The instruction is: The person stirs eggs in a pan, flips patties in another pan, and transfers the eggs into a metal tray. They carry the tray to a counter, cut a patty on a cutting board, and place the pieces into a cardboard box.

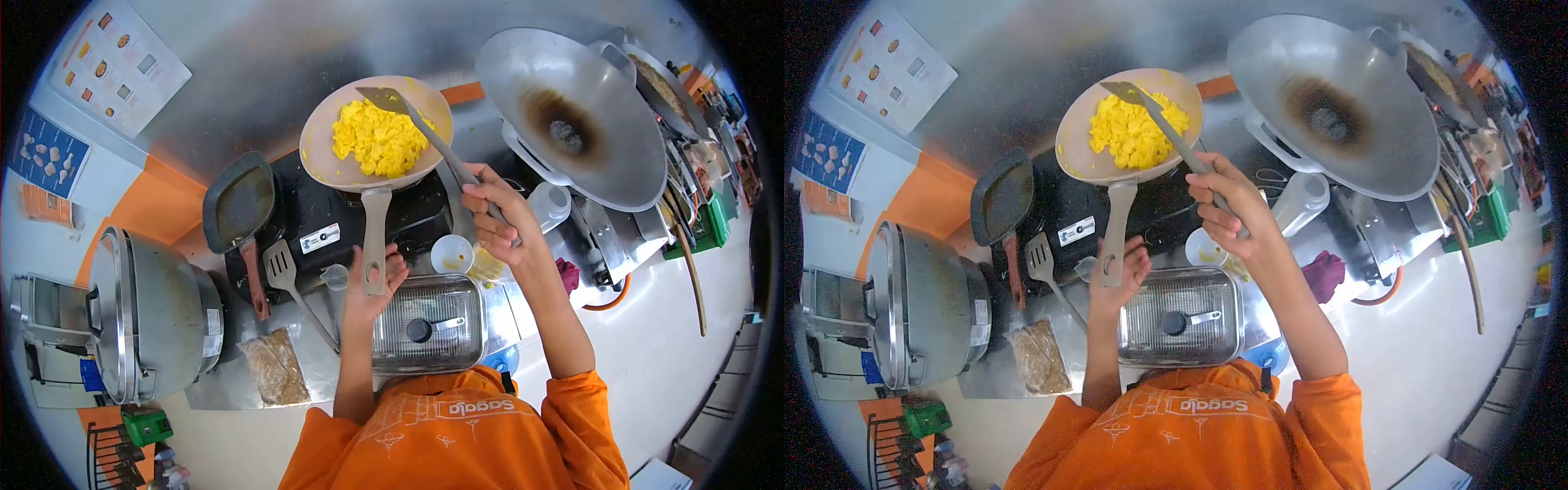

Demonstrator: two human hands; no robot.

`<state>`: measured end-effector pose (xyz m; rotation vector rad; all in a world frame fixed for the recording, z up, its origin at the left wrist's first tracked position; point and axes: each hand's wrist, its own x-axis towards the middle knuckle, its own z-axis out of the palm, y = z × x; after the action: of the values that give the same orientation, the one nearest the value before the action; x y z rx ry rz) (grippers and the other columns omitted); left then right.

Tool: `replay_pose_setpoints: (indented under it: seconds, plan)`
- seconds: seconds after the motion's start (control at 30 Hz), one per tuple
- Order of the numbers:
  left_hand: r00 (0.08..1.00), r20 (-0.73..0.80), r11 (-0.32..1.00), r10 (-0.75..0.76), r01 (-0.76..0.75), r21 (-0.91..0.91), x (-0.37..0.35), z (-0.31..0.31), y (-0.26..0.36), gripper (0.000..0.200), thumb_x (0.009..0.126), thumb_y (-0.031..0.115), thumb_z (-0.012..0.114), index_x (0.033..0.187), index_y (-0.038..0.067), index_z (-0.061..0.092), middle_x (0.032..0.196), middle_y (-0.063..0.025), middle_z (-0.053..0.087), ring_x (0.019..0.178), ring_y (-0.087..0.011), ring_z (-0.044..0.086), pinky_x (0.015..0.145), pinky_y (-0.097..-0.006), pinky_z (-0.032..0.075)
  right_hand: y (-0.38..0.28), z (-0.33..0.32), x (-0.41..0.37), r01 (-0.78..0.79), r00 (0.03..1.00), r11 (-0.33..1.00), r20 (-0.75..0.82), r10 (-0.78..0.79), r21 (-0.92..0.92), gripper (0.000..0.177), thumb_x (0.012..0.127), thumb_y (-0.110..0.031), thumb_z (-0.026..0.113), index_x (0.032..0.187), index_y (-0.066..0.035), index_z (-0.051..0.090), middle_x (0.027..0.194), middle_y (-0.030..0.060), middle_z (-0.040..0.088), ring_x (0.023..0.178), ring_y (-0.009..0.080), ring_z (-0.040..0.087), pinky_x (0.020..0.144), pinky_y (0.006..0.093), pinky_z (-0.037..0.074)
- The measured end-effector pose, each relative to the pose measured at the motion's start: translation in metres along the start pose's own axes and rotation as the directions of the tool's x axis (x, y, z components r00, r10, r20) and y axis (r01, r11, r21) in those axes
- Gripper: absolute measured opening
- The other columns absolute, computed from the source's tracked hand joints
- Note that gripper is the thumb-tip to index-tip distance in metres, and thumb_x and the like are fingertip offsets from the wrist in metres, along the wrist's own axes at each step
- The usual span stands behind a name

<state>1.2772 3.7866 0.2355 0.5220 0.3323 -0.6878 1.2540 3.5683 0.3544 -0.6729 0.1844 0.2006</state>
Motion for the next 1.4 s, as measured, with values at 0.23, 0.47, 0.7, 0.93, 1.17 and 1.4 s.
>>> replay_pose_setpoints:
  seconds: [0.23,0.47,0.7,0.93,1.17,1.4]
  plan:
    - [0.92,0.305,0.942,-0.248,0.302,-0.145,0.005,0.027,0.031,0.008,0.085,0.008,0.045,0.082,0.001,0.044,0.059,0.0026,0.035,0.045,-0.0018,0.033,0.038,-0.0138,0.028,0.015,-0.014,-0.006,0.029,0.999,0.999,-0.024,-0.028,0.031,0.032,0.076,-0.002,0.051,0.105,-0.01,0.039,0.056,0.0002,0.039,0.028,0.0033,0.028,0.024,0.0168,0.02]
    - [0.984,0.132,0.966,-0.117,0.082,0.245,-0.027,0.024,0.05,0.011,0.081,0.006,0.048,0.074,0.006,0.04,0.055,0.0045,0.032,0.04,0.0007,0.028,0.032,-0.0128,0.021,0.013,-0.029,-0.02,0.103,0.991,0.994,-0.08,-0.107,-0.047,0.034,0.075,0.0,0.05,0.107,-0.006,0.039,0.062,0.0042,0.048,0.029,0.0035,0.029,0.024,0.0167,0.021]
    - [0.987,-0.118,0.825,0.113,-0.027,0.564,-0.158,0.029,0.04,0.011,0.077,0.007,0.052,0.081,0.003,0.043,0.056,0.0033,0.032,0.041,0.0001,0.028,0.032,-0.013,0.02,0.025,-0.038,-0.04,0.124,0.991,0.984,-0.038,-0.129,-0.128,0.04,0.074,-0.002,0.05,0.111,-0.001,0.038,0.065,0.007,0.051,0.03,0.0039,0.032,0.025,0.0169,0.024]
    - [0.914,-0.355,0.79,0.195,0.068,0.61,-0.274,0.03,-0.002,0.012,0.075,0.004,0.05,0.084,0.003,0.043,0.055,0.0007,0.034,0.039,-0.0009,0.026,0.031,-0.0151,0.02,0.065,-0.045,-0.082,-0.025,1.0,0.91,-0.011,0.022,-0.413,0.042,0.074,-0.002,0.051,0.114,0.0,0.039,0.061,0.008,0.052,0.028,0.0072,0.038,0.027,0.019,0.027]
    - [0.876,-0.444,0.758,0.186,0.159,0.632,-0.317,0.013,-0.04,0.013,0.074,0.003,0.049,0.084,0.004,0.04,0.057,0.0005,0.035,0.041,-0.0019,0.028,0.032,-0.0155,0.021,0.109,-0.069,-0.125,-0.177,0.984,0.862,-0.055,0.172,-0.475,0.044,0.074,-0.002,0.05,0.116,0.0,0.037,0.059,0.0055,0.05,0.029,0.0068,0.036,0.027,0.0202,0.027]
    - [0.879,-0.448,0.669,0.161,0.236,0.704,-0.322,-0.018,-0.039,0.013,0.074,0.003,0.048,0.083,0.005,0.039,0.056,0.0015,0.035,0.042,-0.0024,0.028,0.033,-0.0159,0.023,0.136,-0.086,-0.147,-0.233,0.973,0.853,-0.114,0.203,-0.468,0.044,0.073,-0.003,0.05,0.115,0.001,0.037,0.058,0.0042,0.048,0.029,0.0058,0.035,0.027,0.0194,0.026]
